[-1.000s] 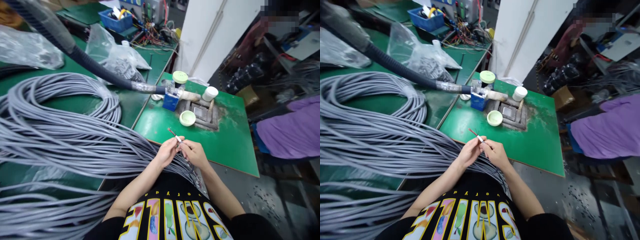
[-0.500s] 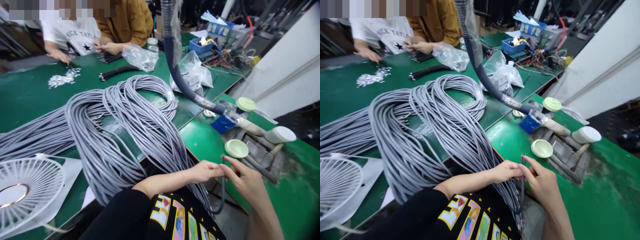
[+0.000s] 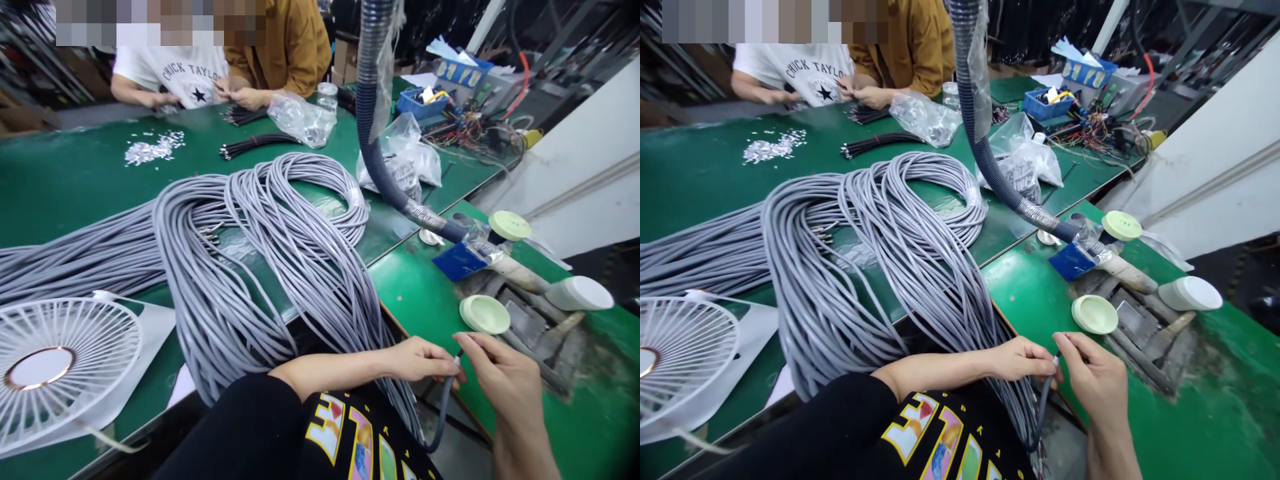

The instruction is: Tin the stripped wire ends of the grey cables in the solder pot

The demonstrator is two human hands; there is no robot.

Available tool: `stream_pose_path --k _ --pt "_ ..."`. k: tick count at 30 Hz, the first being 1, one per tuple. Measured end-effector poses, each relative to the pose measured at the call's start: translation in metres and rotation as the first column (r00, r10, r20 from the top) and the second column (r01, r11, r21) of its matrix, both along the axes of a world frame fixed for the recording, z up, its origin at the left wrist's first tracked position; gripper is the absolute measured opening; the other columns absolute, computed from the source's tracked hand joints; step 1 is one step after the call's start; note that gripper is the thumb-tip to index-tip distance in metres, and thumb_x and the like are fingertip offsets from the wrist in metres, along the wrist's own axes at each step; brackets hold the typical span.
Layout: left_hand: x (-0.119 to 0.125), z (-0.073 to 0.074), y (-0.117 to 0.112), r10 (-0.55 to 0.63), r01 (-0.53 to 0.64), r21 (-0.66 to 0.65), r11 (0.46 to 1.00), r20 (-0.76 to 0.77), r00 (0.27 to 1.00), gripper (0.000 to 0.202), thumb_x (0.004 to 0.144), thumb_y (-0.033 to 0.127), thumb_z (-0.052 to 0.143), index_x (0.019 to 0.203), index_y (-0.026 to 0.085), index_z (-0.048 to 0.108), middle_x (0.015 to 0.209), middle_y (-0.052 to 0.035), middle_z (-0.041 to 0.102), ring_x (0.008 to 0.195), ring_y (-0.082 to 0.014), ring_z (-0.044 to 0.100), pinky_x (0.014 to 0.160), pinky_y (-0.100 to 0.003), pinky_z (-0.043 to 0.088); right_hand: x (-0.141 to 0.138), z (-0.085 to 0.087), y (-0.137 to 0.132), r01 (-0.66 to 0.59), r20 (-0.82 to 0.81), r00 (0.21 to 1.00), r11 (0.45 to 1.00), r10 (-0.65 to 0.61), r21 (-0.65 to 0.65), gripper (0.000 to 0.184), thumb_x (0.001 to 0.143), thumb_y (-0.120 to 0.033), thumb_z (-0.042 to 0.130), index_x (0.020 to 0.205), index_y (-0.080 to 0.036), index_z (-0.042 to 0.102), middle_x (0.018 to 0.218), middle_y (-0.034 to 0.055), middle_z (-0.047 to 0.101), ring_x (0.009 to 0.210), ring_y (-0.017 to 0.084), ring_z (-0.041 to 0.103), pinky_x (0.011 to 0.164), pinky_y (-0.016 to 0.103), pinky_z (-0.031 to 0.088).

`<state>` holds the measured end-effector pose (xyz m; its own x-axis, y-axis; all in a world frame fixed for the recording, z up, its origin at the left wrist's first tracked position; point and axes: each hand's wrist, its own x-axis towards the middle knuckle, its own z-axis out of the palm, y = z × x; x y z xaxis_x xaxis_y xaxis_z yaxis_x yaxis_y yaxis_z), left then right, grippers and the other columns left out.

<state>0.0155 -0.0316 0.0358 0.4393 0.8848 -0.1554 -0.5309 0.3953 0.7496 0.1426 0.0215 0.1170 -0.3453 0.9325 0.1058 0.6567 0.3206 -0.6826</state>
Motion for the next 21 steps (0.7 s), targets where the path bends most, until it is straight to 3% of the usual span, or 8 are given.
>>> stream_pose_path --k 4,7,9,10,12,15,21 --pt "-0.007 0.008 0.002 0.025 -0.023 0.058 0.998 -0.044 0.999 0.062 0.057 0.068 0.067 0.084 0.012 0.07 0.071 -0.0022 0.063 0.067 -0.0103 0.053 0.069 -0.024 0.042 -0.006 -0.002 0.005 0.119 -0.185 0.976 0.993 -0.115 0.006 0.017 0.07 -0.035 0.068 0.065 -0.019 0.071 0.057 0.001 0.065 0.049 0.014 0.055 0.046 0.024 0.041" --pt "-0.008 0.009 0.001 0.062 -0.057 0.078 0.995 -0.064 0.996 0.058 0.059 0.065 0.068 0.08 0.011 0.071 0.068 -0.0037 0.064 0.062 -0.0092 0.051 0.064 -0.022 0.04 -0.004 0.009 0.007 0.288 -0.413 0.878 0.956 -0.242 0.052 0.018 0.07 -0.033 0.069 0.064 -0.017 0.069 0.044 -0.0038 0.048 0.039 0.009 0.039 0.039 0.024 0.028" --pt "-0.006 0.005 0.0 0.09 -0.087 0.032 0.996 -0.075 0.993 0.055 0.061 0.063 0.069 0.078 0.011 0.071 0.067 -0.0051 0.065 0.059 -0.0094 0.05 0.061 -0.022 0.041 0.002 0.019 0.006 0.387 -0.493 0.823 0.914 -0.283 0.122 0.02 0.073 -0.035 0.066 0.067 -0.016 0.068 0.042 -0.0058 0.041 0.039 0.008 0.036 0.039 0.023 0.027" --pt "-0.005 0.003 0.0 0.117 -0.116 0.007 0.993 -0.075 0.99 0.053 0.062 0.061 0.069 0.077 0.011 0.071 0.067 -0.0055 0.066 0.058 -0.0096 0.051 0.06 -0.022 0.041 0.004 0.023 0.005 0.373 -0.439 0.855 0.916 -0.276 0.151 0.02 0.074 -0.036 0.065 0.069 -0.016 0.069 0.044 -0.005 0.044 0.04 0.008 0.038 0.04 0.023 0.028" --pt "-0.004 -0.002 0.002 0.158 -0.158 0.008 0.987 -0.074 0.985 0.048 0.066 0.057 0.069 0.08 0.011 0.071 0.068 -0.0061 0.066 0.058 -0.0101 0.052 0.061 -0.023 0.042 0.008 0.026 0.0 0.229 -0.234 0.953 0.963 -0.192 0.142 0.022 0.075 -0.036 0.063 0.071 -0.017 0.071 0.05 -0.0026 0.052 0.045 0.009 0.045 0.044 0.023 0.033" --pt "-0.003 -0.004 0.003 0.178 -0.174 0.058 0.983 -0.07 0.981 0.042 0.071 0.052 0.067 0.082 0.012 0.071 0.069 -0.006 0.066 0.058 -0.0108 0.053 0.061 -0.024 0.043 0.005 0.021 -0.008 0.048 -0.015 0.999 0.997 -0.047 0.055 0.022 0.077 -0.036 0.062 0.078 -0.017 0.073 0.049 -0.0029 0.056 0.045 0.009 0.046 0.046 0.022 0.035" --pt "-0.004 0.0 0.001 0.168 -0.141 0.197 0.97 -0.128 0.977 0.038 0.077 0.049 0.062 0.067 0.013 0.068 0.067 -0.0056 0.065 0.062 -0.013 0.053 0.064 -0.025 0.042 -0.011 0.007 -0.01 -0.004 0.002 1.0 0.998 0.004 -0.062 0.02 0.078 -0.034 0.062 0.083 -0.017 0.071 0.043 -0.0039 0.056 0.039 0.009 0.048 0.045 0.022 0.035"
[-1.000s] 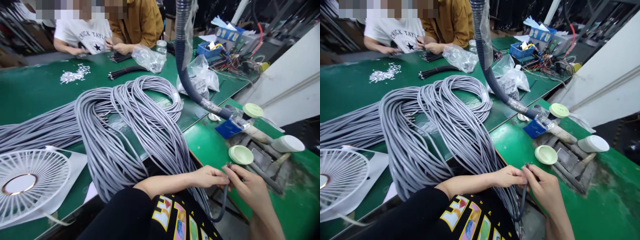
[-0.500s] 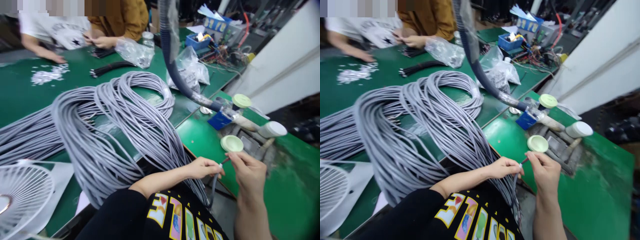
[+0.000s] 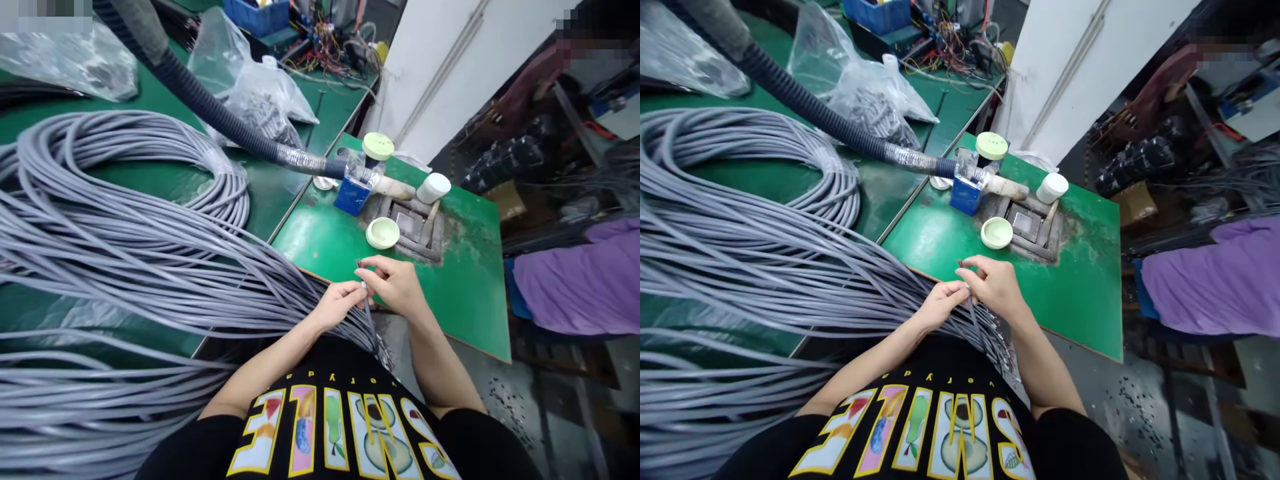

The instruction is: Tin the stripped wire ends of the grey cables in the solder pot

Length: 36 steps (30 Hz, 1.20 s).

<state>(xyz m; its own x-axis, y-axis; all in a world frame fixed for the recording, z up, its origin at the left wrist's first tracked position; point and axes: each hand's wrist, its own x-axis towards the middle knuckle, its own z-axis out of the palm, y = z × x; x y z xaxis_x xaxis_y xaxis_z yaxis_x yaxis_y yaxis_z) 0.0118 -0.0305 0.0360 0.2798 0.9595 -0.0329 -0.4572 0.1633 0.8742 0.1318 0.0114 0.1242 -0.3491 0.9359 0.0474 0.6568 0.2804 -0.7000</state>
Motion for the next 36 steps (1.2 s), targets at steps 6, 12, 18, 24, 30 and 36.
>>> stream_pose_path --k 6,12,18,24,30,36 --pt "0.001 -0.009 0.001 0.015 -0.014 -0.029 0.999 0.045 0.999 0.035 0.078 0.047 0.063 0.074 0.013 0.07 0.069 -0.0045 0.065 0.062 -0.0117 0.053 0.065 -0.024 0.042 -0.001 -0.008 -0.002 0.064 -0.098 0.993 0.997 -0.06 0.036 0.017 0.079 -0.031 0.061 0.07 -0.018 0.065 0.043 -0.0043 0.057 0.04 0.009 0.049 0.046 0.021 0.037" --pt "0.003 -0.015 0.005 0.095 -0.056 -0.186 0.981 0.205 0.974 0.035 0.073 0.046 0.069 0.084 0.012 0.072 0.068 -0.0044 0.066 0.057 -0.0094 0.052 0.061 -0.023 0.041 0.004 -0.019 -0.011 0.137 -0.148 0.982 0.983 -0.119 0.118 0.016 0.08 -0.028 0.062 0.069 -0.018 0.068 0.056 -0.0013 0.064 0.048 0.01 0.052 0.051 0.022 0.041" --pt "0.0 -0.013 0.007 0.097 -0.021 -0.273 0.962 0.268 0.959 0.036 0.068 0.044 0.074 0.084 0.012 0.072 0.067 -0.0036 0.066 0.057 -0.0085 0.054 0.061 -0.022 0.042 0.008 -0.02 -0.013 0.157 -0.161 0.979 0.97 -0.128 0.184 0.012 0.078 -0.025 0.063 0.073 -0.019 0.071 0.061 -0.0015 0.067 0.048 0.009 0.052 0.05 0.021 0.041" --pt "0.002 -0.015 0.006 0.094 -0.05 -0.218 0.975 0.196 0.976 0.035 0.071 0.044 0.072 0.083 0.011 0.072 0.067 -0.0038 0.066 0.055 -0.0079 0.052 0.059 -0.021 0.041 0.007 -0.021 -0.01 0.142 -0.132 0.984 0.976 -0.121 0.165 0.012 0.078 -0.024 0.062 0.076 -0.019 0.072 0.051 -0.0038 0.061 0.044 0.008 0.05 0.048 0.021 0.039" --pt "0.002 -0.017 0.004 0.07 -0.038 -0.2 0.979 0.157 0.985 0.037 0.072 0.046 0.07 0.084 0.011 0.071 0.067 -0.0044 0.066 0.057 -0.0094 0.052 0.061 -0.023 0.041 0.008 -0.02 -0.004 0.096 -0.092 0.992 0.981 -0.081 0.167 0.012 0.08 -0.025 0.061 0.079 -0.019 0.072 0.056 -0.0027 0.061 0.047 0.01 0.051 0.05 0.023 0.041" --pt "-0.001 -0.014 0.002 -0.039 0.056 -0.112 0.992 0.15 0.988 0.036 0.079 0.046 0.062 0.085 0.011 0.069 0.064 -0.0019 0.06 0.06 -0.0098 0.05 0.063 -0.023 0.039 0.022 0.004 0.019 -0.215 0.038 0.976 0.924 0.214 0.317 0.011 0.079 -0.026 0.065 0.088 -0.023 0.071 0.098 0.0065 0.066 0.096 0.022 0.058 0.088 0.04 0.045"
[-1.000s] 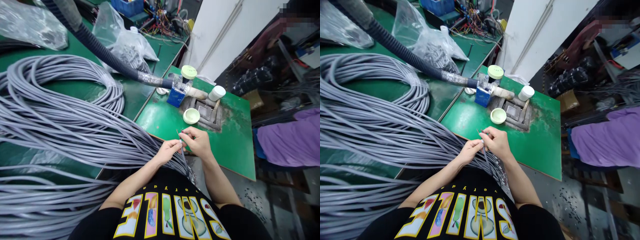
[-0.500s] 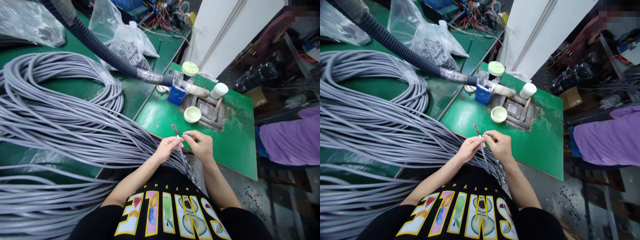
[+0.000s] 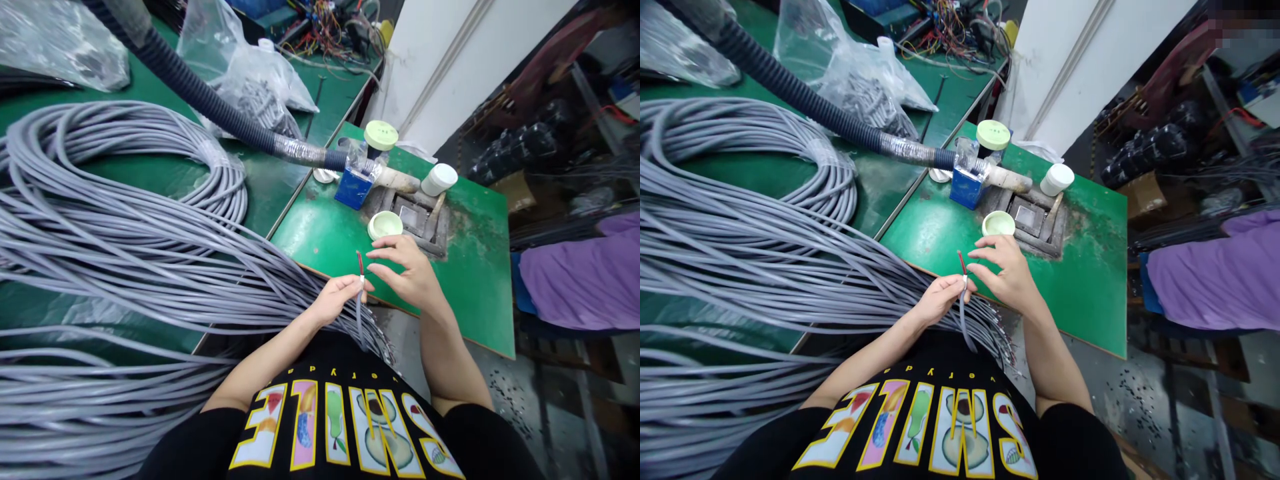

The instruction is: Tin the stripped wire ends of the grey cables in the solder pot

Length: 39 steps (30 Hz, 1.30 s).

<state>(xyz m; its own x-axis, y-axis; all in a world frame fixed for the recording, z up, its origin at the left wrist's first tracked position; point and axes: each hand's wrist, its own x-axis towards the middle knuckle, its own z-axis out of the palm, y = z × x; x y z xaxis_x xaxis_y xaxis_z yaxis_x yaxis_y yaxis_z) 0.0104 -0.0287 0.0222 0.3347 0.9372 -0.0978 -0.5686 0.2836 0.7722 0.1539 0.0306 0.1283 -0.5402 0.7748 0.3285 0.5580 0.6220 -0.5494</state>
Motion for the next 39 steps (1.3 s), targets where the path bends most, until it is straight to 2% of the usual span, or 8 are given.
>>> stream_pose_path --k 3,7,13,20,24,30,34,39 --pt "-0.002 0.003 0.0 -0.043 0.044 0.052 0.998 -0.016 0.999 0.035 0.081 0.045 0.06 0.083 0.011 0.068 0.063 -0.0008 0.056 0.06 -0.0098 0.048 0.062 -0.023 0.037 0.003 0.01 0.011 -0.157 0.058 0.985 0.981 0.164 -0.112 0.013 0.077 -0.029 0.068 0.087 -0.022 0.07 0.104 0.0074 0.066 0.102 0.023 0.057 0.093 0.043 0.043" --pt "-0.004 0.005 0.0 -0.097 0.099 0.099 0.99 -0.028 0.995 0.035 0.082 0.045 0.058 0.083 0.012 0.067 0.063 -0.0009 0.056 0.061 -0.0101 0.048 0.063 -0.023 0.036 -0.003 0.011 0.018 -0.237 -0.017 0.97 0.923 0.244 -0.304 0.006 0.076 -0.027 0.068 0.076 -0.021 0.069 0.085 0.0038 0.069 0.091 0.02 0.061 0.087 0.038 0.045" --pt "-0.006 0.003 0.0 -0.065 0.068 0.088 0.994 -0.026 0.998 0.036 0.08 0.047 0.06 0.082 0.012 0.067 0.063 -0.0015 0.057 0.06 -0.0105 0.048 0.063 -0.024 0.036 -0.009 -0.007 0.018 -0.121 -0.231 0.973 0.891 0.019 -0.437 0.01 0.073 -0.022 0.068 0.064 -0.019 0.066 0.075 0.0017 0.066 0.074 0.016 0.062 0.074 0.032 0.047" --pt "-0.005 -0.001 0.002 0.013 -0.009 -0.026 1.0 0.134 0.991 0.035 0.077 0.046 0.065 0.081 0.011 0.066 0.058 -0.0009 0.055 0.055 -0.0095 0.047 0.058 -0.023 0.034 -0.002 -0.026 0.012 -0.034 -0.363 0.913 0.852 -0.186 -0.522 0.01 0.07 -0.028 0.071 0.065 -0.02 0.068 0.074 0.0018 0.067 0.073 0.017 0.062 0.075 0.034 0.049" --pt "-0.005 -0.002 0.003 0.016 -0.009 -0.042 0.999 0.174 0.985 0.034 0.077 0.045 0.066 0.079 0.011 0.066 0.058 -0.001 0.055 0.055 -0.0095 0.048 0.059 -0.024 0.035 0.0 -0.024 0.008 0.005 -0.367 0.911 0.893 -0.19 -0.451 0.007 0.073 -0.027 0.07 0.069 -0.021 0.069 0.077 0.0022 0.068 0.079 0.018 0.063 0.08 0.036 0.049" --pt "-0.004 0.0 0.003 0.014 -0.006 -0.053 0.999 0.158 0.987 0.034 0.076 0.044 0.067 0.079 0.011 0.067 0.057 -0.0009 0.056 0.055 -0.0093 0.048 0.06 -0.024 0.035 -0.002 -0.01 0.0 0.093 -0.273 0.953 0.985 -0.129 -0.143 0.004 0.076 -0.022 0.067 0.077 -0.024 0.069 0.095 0.0028 0.065 0.096 0.02 0.059 0.092 0.041 0.043" --pt "-0.003 0.003 0.003 0.026 -0.017 -0.077 0.997 0.11 0.994 0.037 0.072 0.048 0.069 0.077 0.011 0.067 0.057 -0.0011 0.056 0.055 -0.0099 0.048 0.06 -0.024 0.036 -0.01 -0.005 -0.009 0.119 -0.154 0.981 0.993 -0.115 0.014 0.006 0.078 -0.022 0.065 0.077 -0.026 0.069 0.094 0.003 0.063 0.098 0.022 0.056 0.091 0.043 0.042" --pt "-0.002 0.004 0.003 0.042 -0.039 -0.057 0.998 0.061 0.997 0.04 0.069 0.051 0.07 0.076 0.011 0.067 0.059 -0.0015 0.058 0.057 -0.0101 0.049 0.061 -0.024 0.036 -0.018 -0.004 -0.014 0.142 -0.059 0.989 0.986 -0.137 0.092 0.005 0.079 -0.024 0.065 0.078 -0.026 0.07 0.079 0.0027 0.059 0.085 0.021 0.054 0.079 0.039 0.043"
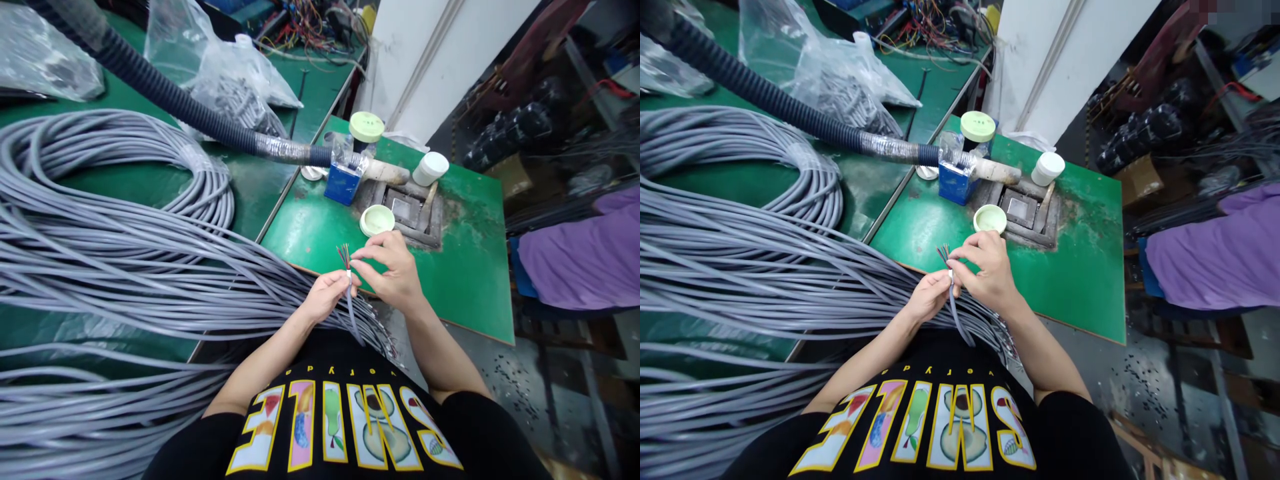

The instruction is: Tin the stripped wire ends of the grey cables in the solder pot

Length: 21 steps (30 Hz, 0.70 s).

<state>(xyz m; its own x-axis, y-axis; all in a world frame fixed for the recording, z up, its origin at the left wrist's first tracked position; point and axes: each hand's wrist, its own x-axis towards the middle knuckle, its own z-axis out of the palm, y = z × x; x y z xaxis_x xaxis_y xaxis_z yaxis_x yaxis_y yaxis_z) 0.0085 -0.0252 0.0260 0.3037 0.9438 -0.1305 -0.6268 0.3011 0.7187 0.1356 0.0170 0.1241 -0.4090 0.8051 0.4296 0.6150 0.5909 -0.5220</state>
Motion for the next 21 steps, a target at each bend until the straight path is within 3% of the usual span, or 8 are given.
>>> stream_pose_path --k 7,11,21 --pt "-0.001 -0.009 0.0 0.002 0.002 0.084 0.996 -0.057 0.998 0.037 0.076 0.049 0.065 0.082 0.012 0.068 0.063 -0.0022 0.06 0.061 -0.0109 0.05 0.064 -0.024 0.037 -0.001 0.004 0.003 -0.052 0.003 0.999 0.999 0.052 -0.008 0.008 0.081 -0.019 0.06 0.08 -0.023 0.067 0.076 0.0017 0.06 0.08 0.019 0.055 0.076 0.036 0.041" --pt "0.0 -0.011 0.0 0.028 -0.009 0.145 0.989 -0.126 0.992 0.037 0.079 0.049 0.062 0.075 0.012 0.068 0.065 -0.0028 0.06 0.063 -0.0112 0.048 0.065 -0.024 0.037 -0.003 0.003 0.001 -0.061 0.063 0.996 0.998 0.061 -0.011 0.003 0.079 -0.024 0.064 0.077 -0.022 0.065 0.072 0.001 0.06 0.076 0.018 0.054 0.073 0.035 0.038" --pt "-0.001 -0.005 0.001 0.014 0.04 0.203 0.978 -0.259 0.966 0.041 0.08 0.052 0.058 0.071 0.012 0.066 0.067 -0.0041 0.061 0.065 -0.0129 0.051 0.066 -0.025 0.04 -0.011 -0.007 0.006 0.013 0.129 0.992 0.999 -0.017 0.036 0.012 0.078 -0.032 0.066 0.075 -0.021 0.062 0.069 0.0007 0.059 0.072 0.018 0.053 0.071 0.034 0.037"
